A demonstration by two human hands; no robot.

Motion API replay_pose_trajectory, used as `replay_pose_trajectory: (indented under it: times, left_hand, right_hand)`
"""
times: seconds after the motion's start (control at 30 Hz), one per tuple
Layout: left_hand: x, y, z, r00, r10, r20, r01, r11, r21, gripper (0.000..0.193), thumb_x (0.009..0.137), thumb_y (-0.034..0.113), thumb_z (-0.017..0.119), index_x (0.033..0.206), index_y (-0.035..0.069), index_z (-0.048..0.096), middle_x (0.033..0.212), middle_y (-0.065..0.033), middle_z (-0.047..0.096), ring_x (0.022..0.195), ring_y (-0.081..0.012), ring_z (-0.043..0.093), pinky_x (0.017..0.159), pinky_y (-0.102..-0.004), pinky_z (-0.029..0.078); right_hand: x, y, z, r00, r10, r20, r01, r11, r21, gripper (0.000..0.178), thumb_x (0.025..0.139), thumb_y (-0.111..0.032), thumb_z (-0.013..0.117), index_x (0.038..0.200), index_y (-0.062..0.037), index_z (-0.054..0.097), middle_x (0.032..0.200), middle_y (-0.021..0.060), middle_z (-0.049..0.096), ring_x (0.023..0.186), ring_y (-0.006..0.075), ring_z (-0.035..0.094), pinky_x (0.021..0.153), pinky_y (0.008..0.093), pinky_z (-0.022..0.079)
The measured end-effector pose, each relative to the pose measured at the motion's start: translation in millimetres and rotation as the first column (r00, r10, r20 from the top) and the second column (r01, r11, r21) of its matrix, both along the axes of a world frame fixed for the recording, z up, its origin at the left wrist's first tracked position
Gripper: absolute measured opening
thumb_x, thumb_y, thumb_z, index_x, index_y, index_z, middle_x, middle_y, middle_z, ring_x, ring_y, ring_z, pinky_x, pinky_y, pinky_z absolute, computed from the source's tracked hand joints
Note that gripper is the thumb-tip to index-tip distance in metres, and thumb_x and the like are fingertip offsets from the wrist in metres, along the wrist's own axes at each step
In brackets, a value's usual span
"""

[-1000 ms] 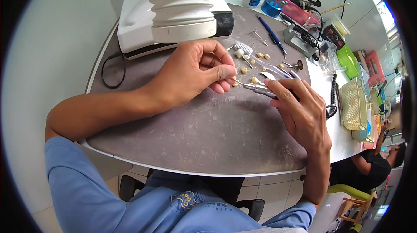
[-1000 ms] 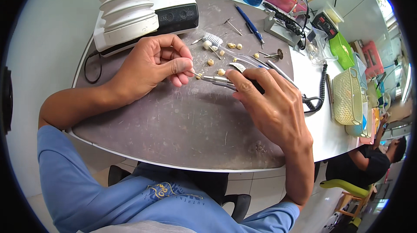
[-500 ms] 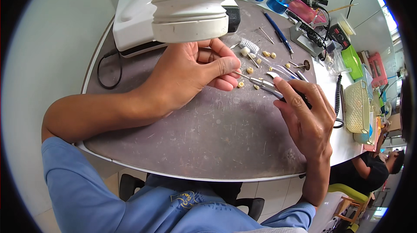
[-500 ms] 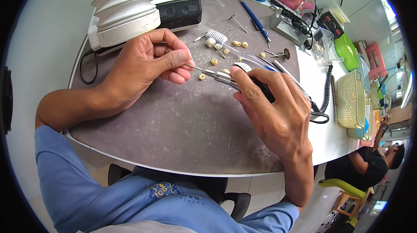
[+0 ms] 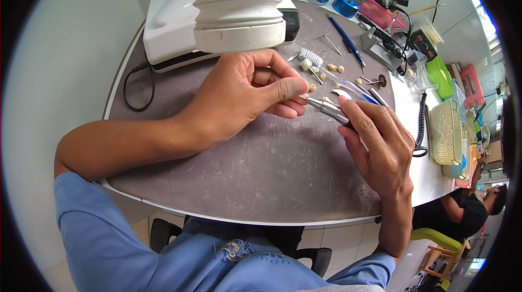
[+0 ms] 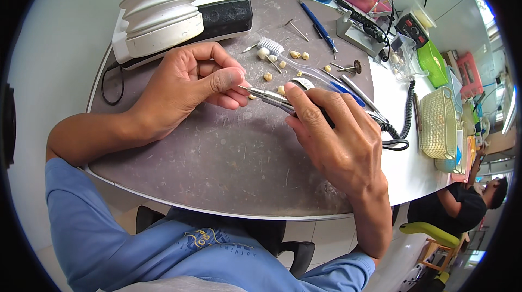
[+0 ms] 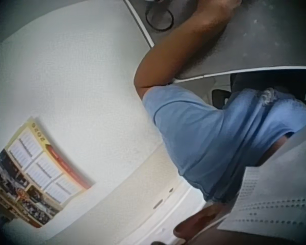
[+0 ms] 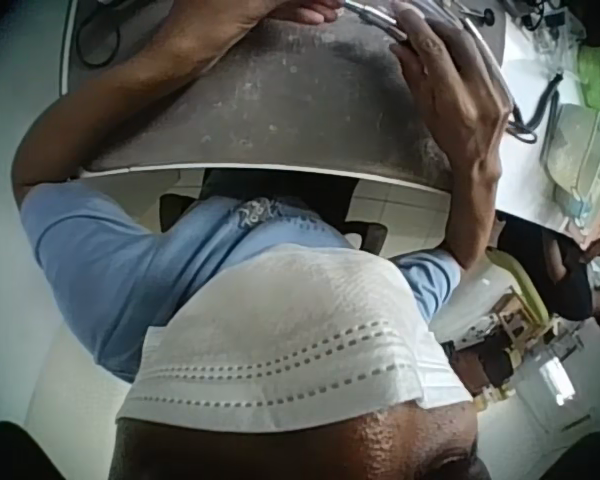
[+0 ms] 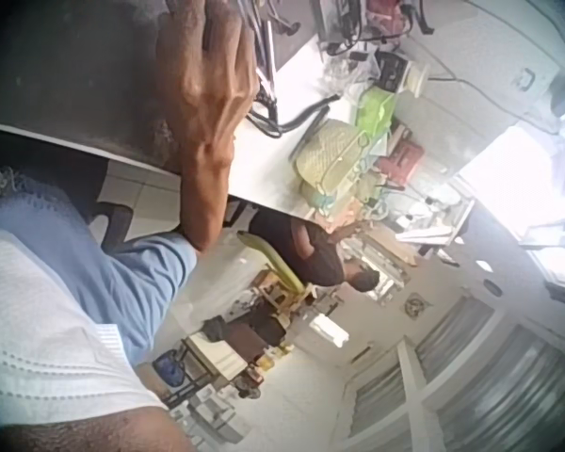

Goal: The person uses a rotary tool with various polishing attachments to smooth the surface of dental crowns and uses pliers to hold or adjust metal components.

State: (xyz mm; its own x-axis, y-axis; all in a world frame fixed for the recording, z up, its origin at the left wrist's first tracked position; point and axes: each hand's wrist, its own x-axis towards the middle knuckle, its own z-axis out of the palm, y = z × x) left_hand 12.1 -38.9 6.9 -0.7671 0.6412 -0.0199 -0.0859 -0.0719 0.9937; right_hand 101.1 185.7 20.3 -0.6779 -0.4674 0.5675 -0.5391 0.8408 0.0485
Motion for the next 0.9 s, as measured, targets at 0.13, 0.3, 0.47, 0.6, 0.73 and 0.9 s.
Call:
replay_pose_trajectory:
  times: [0.13,0.3,0.47,0.6,0.73,0.9]
  left_hand:
    - [2.9,-4.2,1.6,0.989,-0.037,0.141,0.011,0.984,0.179,0.023,0.093,0.019,0.060,0.102,-0.002,0.055,0.102,-0.0156,0.064,0.094,-0.0199,0.066,0.083,-0.0249,0.055]
    - [7.0,7.8,1.5,0.977,-0.112,0.183,0.069,0.971,0.228,0.025,0.093,0.020,0.060,0.106,-0.001,0.054,0.102,-0.0143,0.063,0.099,-0.0224,0.064,0.089,-0.0269,0.052]
    - [4.7,6.8,-6.8,0.991,0.055,0.125,-0.065,0.995,0.078,0.018,0.093,0.013,0.059,0.103,-0.002,0.056,0.098,-0.0152,0.065,0.089,-0.0195,0.067,0.082,-0.0253,0.055]
    - [10.6,10.1,-1.7,0.992,0.079,0.099,-0.083,0.995,0.046,0.019,0.093,0.015,0.059,0.103,-0.001,0.055,0.096,-0.0134,0.066,0.088,-0.0181,0.067,0.080,-0.0234,0.055]
    - [16.6,18.7,1.7,0.986,0.077,0.149,-0.091,0.992,0.091,0.021,0.092,0.014,0.061,0.106,0.000,0.053,0.095,-0.0118,0.066,0.087,-0.0171,0.067,0.080,-0.0217,0.054]
    - [9.6,14.9,-6.8,0.993,0.062,0.103,-0.072,0.992,0.099,0.023,0.089,0.010,0.065,0.106,0.001,0.051,0.092,-0.0100,0.063,0.087,-0.0155,0.066,0.082,-0.0216,0.054]
  right_hand:
    - [-1.4,-3.2,2.7,1.000,-0.016,-0.007,0.016,0.999,-0.039,0.043,0.068,-0.009,0.078,0.109,-0.0026,0.067,0.088,0.0086,0.064,0.072,0.0206,0.063,0.061,0.0309,0.052]
    - [4.8,5.9,5.4,0.999,-0.050,-0.008,0.049,0.994,-0.092,0.038,0.070,-0.005,0.076,0.107,-0.0014,0.066,0.088,0.0094,0.064,0.073,0.0212,0.064,0.062,0.0315,0.053]
    - [-8.8,12.1,-12.0,0.994,0.052,-0.100,-0.053,0.999,-0.012,0.026,0.082,-0.014,0.065,0.104,-0.0019,0.058,0.078,0.0053,0.055,0.072,0.0182,0.061,0.064,0.0293,0.053]
    - [0.4,14.2,-9.4,0.999,0.013,-0.038,-0.015,0.998,-0.053,0.023,0.081,-0.016,0.065,0.098,-0.0031,0.056,0.082,0.0077,0.057,0.074,0.0211,0.064,0.062,0.0311,0.055]
    - [6.3,16.8,-13.8,0.999,-0.025,-0.036,0.022,0.996,-0.081,0.025,0.081,-0.017,0.066,0.100,-0.0037,0.057,0.085,0.0074,0.056,0.077,0.0214,0.064,0.063,0.0311,0.055]
    - [7.2,13.8,-10.4,0.998,-0.015,-0.054,0.009,0.993,-0.118,0.020,0.080,-0.014,0.064,0.093,-0.0024,0.054,0.082,0.0088,0.054,0.075,0.0220,0.063,0.061,0.0320,0.055]
